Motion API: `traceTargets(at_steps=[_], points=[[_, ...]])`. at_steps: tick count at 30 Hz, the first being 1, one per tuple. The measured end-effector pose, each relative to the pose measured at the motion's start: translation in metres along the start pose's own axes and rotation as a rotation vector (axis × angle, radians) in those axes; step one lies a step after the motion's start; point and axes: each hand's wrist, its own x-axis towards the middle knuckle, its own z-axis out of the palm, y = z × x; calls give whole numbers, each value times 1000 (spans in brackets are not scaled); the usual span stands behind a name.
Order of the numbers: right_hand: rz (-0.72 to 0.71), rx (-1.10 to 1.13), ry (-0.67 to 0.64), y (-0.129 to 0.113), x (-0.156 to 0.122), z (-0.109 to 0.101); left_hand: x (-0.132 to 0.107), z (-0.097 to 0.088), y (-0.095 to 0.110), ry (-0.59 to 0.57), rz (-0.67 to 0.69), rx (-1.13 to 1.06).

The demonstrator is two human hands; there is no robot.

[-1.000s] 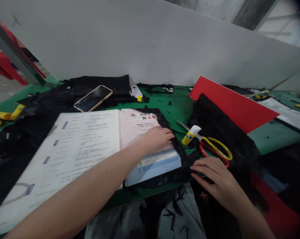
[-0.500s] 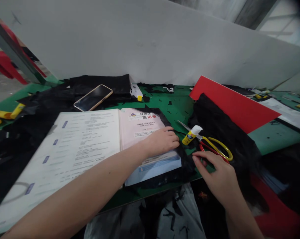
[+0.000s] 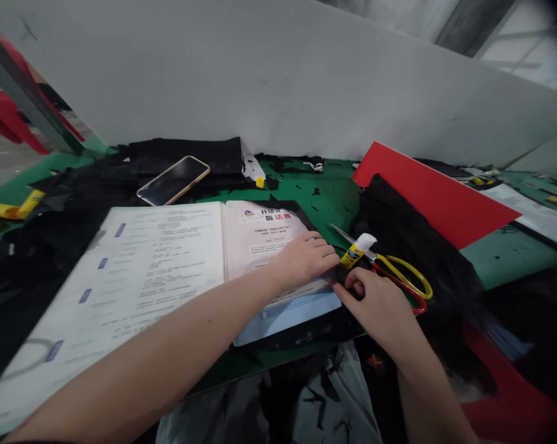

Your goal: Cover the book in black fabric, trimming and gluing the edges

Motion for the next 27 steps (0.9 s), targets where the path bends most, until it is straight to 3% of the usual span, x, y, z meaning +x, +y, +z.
traceTargets(at_steps=[8,12,15,19,27], points=[[-8,90,-30,1,3,-5,-1,1,1,-5,9,-21],[21,197,48,15,-5,-9,-3,2,-1,-16,4,-55],[-12,134,99,27,-16,-9,-4,2,-1,-50,-8,-96],[-60,87,62,40,-33,-4,-5,0,-1,-79,-11,-122],[-352,153,72,67,-45,2,-6,-4,1,-119,-15,-146]])
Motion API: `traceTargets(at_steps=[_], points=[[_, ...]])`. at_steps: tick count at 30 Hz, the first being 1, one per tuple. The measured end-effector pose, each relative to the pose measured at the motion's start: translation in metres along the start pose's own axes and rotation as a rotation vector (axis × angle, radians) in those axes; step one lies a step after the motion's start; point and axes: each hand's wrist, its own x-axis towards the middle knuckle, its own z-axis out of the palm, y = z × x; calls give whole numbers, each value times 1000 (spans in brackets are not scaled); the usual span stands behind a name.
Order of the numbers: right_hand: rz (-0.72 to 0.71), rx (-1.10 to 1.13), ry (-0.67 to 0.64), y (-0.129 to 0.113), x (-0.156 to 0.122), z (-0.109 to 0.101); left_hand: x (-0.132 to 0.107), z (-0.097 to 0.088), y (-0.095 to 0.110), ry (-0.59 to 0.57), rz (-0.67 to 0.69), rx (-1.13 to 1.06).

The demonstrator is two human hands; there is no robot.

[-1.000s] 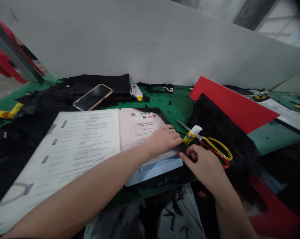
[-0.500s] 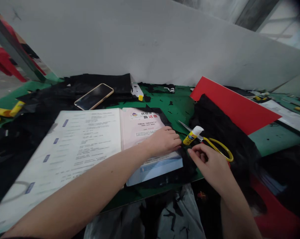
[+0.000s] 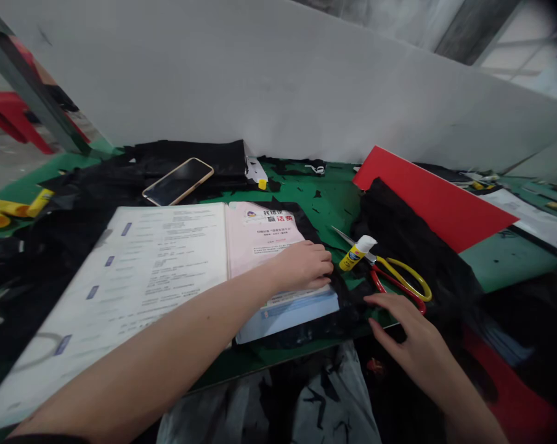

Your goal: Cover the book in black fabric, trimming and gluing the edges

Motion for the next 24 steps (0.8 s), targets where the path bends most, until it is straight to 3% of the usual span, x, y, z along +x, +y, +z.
traceTargets(at_steps=[11,15,24], points=[[-191,-4,21,-1,9,0,0,-1,2,12,60,-23],[-225,-15,91,-1,10,3,-1,1,1,7,76,-17],[-247,102,111,9,14,9,-1,-5,4,-9,69,80]])
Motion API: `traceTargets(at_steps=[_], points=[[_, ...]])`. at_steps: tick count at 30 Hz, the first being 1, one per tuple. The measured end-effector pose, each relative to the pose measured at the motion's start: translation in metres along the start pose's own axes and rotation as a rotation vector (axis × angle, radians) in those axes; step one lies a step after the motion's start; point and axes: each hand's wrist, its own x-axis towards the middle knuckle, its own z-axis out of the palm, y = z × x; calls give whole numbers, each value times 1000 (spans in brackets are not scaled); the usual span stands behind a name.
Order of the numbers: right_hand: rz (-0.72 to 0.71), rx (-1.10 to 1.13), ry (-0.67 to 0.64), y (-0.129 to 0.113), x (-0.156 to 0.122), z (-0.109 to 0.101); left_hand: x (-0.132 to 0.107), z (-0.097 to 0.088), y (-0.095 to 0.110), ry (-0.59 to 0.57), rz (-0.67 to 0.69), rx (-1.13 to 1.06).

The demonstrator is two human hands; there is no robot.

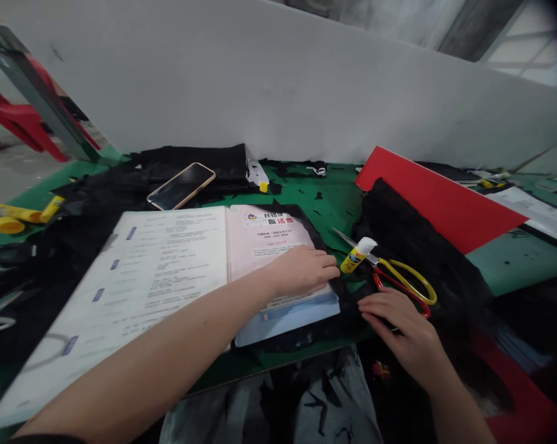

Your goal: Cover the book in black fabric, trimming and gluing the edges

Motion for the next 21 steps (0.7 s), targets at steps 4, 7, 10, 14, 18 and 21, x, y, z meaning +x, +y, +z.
traceTargets(at_steps=[4,7,10,14,18,21], points=[[134,69,-10,-1,7,2,-1,-9,7,-60,-60,17],[242,81,-51,-2,13,3,-4,-20,19,-104,-182,-75],[303,31,-63,-2,19,4,-9,-31,38,-136,-325,-161],[346,-8,-131,-3,28,5,-20,-40,64,-124,-518,-252],[333,-6,-150,-3,35,8,-31,-36,79,-61,-687,-293],[312,-9,-128,-2,37,13,-36,-32,81,4,-768,-313]])
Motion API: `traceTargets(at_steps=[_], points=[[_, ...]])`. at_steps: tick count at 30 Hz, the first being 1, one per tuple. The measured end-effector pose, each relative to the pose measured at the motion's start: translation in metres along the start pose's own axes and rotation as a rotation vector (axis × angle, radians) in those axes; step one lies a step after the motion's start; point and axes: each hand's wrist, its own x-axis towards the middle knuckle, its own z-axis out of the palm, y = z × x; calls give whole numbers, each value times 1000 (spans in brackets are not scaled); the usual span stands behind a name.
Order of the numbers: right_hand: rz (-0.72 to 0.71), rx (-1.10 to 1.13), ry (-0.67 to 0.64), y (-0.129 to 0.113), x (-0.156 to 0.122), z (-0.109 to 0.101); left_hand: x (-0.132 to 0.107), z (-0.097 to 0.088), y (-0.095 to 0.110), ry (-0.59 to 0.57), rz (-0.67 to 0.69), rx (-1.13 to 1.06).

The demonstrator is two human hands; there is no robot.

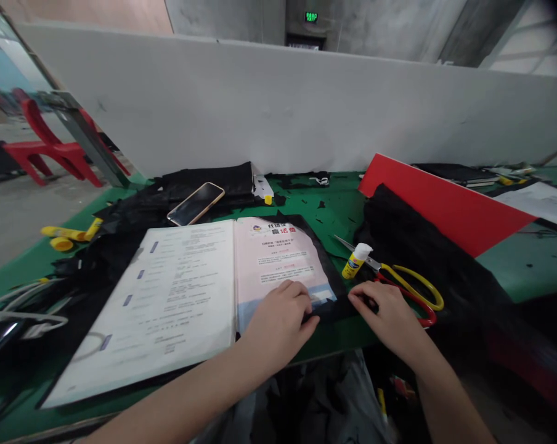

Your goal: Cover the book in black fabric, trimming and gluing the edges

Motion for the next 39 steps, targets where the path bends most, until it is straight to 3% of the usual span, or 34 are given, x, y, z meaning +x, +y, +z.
traceTargets(at_steps=[3,6,10,14,19,23,28,32,35,39], points=[[-1,-13,60,-3,-1,2,-1,3,-2,47,-74,-43],[-3,-24,239,-11,-8,0,-2,7,-2,76,-100,-48],[-197,54,453,-28,-29,-4,-4,10,1,100,-124,-49],[-364,29,359,-43,-50,8,-6,10,5,96,-144,-35],[-338,-153,188,-48,-58,27,-6,10,4,87,-115,27],[-338,-222,149,-45,-56,29,-12,12,11,142,-121,200],[-346,-257,140,-42,-56,29,-31,29,34,293,116,424],[-316,-215,88,-41,-57,25,-40,48,43,288,197,467],[-253,-132,119,-36,-56,19,-41,55,41,237,175,492],[-165,-131,282,-19,-50,8,-41,58,39,239,171,523]])
